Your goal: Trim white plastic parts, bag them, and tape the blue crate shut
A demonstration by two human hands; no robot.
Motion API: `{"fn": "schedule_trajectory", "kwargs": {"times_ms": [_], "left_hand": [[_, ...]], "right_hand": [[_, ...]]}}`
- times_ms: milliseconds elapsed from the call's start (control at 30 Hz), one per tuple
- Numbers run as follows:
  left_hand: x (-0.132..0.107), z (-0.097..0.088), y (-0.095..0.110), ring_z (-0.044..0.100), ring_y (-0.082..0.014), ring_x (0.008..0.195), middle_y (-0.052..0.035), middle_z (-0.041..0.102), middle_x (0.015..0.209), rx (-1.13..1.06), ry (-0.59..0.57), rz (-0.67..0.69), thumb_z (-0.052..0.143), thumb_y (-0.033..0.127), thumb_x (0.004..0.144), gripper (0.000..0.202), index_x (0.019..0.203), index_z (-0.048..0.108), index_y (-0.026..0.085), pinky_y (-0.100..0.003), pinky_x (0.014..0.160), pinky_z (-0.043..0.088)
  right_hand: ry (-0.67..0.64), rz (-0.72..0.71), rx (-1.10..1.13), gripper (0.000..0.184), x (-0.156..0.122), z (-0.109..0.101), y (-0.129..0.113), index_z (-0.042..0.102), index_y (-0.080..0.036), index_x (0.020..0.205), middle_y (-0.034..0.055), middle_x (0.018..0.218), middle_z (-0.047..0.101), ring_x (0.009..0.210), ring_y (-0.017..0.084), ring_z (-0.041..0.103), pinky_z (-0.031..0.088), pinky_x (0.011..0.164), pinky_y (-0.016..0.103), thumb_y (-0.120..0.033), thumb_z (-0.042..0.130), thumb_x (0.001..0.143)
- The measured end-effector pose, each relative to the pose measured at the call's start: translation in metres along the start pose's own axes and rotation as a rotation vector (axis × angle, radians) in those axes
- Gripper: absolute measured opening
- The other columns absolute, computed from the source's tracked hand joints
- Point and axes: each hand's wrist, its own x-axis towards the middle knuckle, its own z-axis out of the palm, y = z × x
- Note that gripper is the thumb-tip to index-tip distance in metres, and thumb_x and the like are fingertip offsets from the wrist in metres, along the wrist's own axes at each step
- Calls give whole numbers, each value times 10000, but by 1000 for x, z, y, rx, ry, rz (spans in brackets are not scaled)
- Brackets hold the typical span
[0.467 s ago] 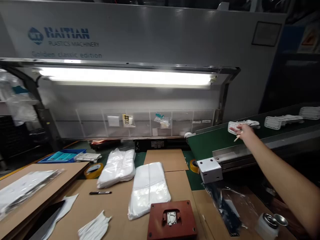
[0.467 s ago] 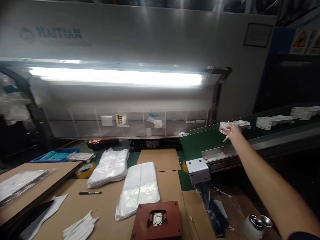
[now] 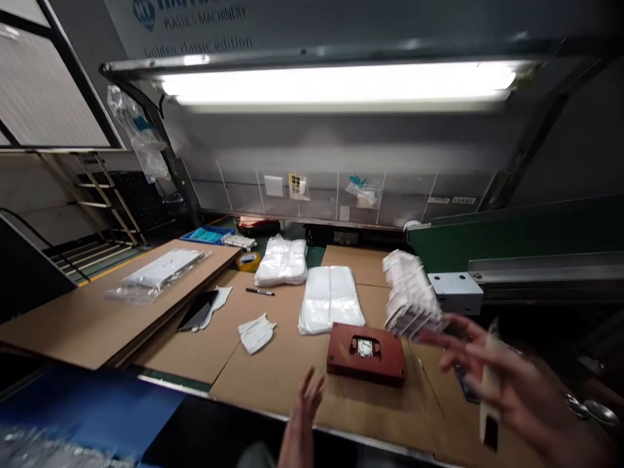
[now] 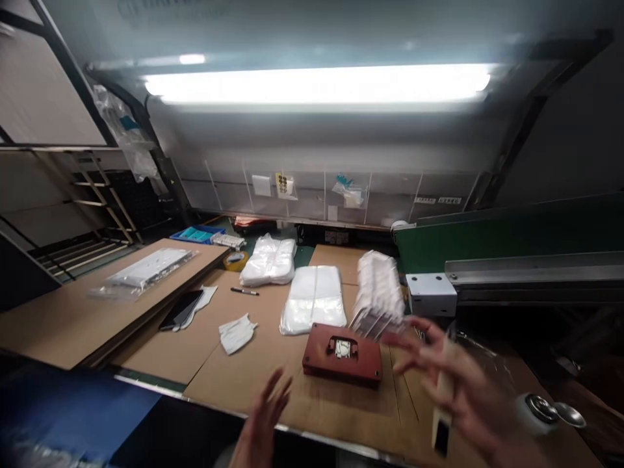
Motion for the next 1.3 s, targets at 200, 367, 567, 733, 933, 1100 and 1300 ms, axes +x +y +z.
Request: {"fn": "schedule_trajectory", "kwargs": {"times_ms": [200, 367, 567, 733, 933, 1100, 1300], "left_hand": [[-12, 33, -42, 533, -362, 1343, -140, 641, 1379, -312, 26, -370, 491, 663, 932, 652, 1347, 620, 176, -497, 1175, 330], [-42, 38, -41, 663, -374, 1157, -170, 747, 1139, -442, 104, -469, 443, 593, 977, 618, 1285, 656, 101, -500, 1072, 442], [-69, 40, -42, 658, -367, 1164, -156, 747, 1140, -458, 92, -463, 509, 605, 949, 618, 1290, 657, 111, -489, 1088, 429], [-81, 45, -41, 611, -355, 1241, -157, 739, 1176, -450, 93, -479, 522, 585, 953, 607, 1267, 670, 87, -460, 1143, 375], [-85, 45, -42, 614, -347, 1244, -163, 757, 1126, -454, 89, -497, 481, 594, 968, 612, 1215, 700, 79, -462, 1159, 356], [-81, 46, -41, 610, -344, 1254, -156, 759, 1123, -473, 87, -521, 461, 587, 979, 600, 1225, 697, 92, -457, 1158, 359], [-73, 49, -40, 584, -346, 1287, -162, 726, 1208, -540, 133, -590, 376, 583, 1008, 634, 1275, 655, 80, -459, 1153, 363]], "right_hand": [[-426, 333, -97, 515, -67, -16, 136, 663, -228, 1173, 155, 1138, 729, 777, 202, 704, 348, 492, 196, -459, 832, 745], [-239, 339, -281, 478, -86, -26, 166, 659, -190, 1176, 63, 849, 706, 519, 104, 537, 380, 526, 259, -534, 726, 851], [-89, 247, -352, 345, -68, -10, 167, 663, -178, 1070, -41, 640, 531, 490, 61, 365, 267, 480, 219, -491, 667, 924], [-179, 250, -330, 351, -62, 2, 164, 636, -214, 1183, -35, 682, 557, 547, 86, 427, 360, 528, 219, -447, 682, 924], [-206, 329, -351, 353, -64, 2, 167, 655, -223, 1183, 23, 829, 624, 720, 155, 536, 453, 627, 254, -435, 703, 904], [-170, 362, -314, 356, -64, 0, 170, 653, -241, 1203, 18, 830, 641, 698, 152, 542, 461, 607, 245, -436, 696, 909], [-115, 397, -292, 341, -60, 12, 165, 664, -222, 1132, -5, 761, 621, 613, 123, 520, 450, 535, 223, -463, 709, 895]]}}
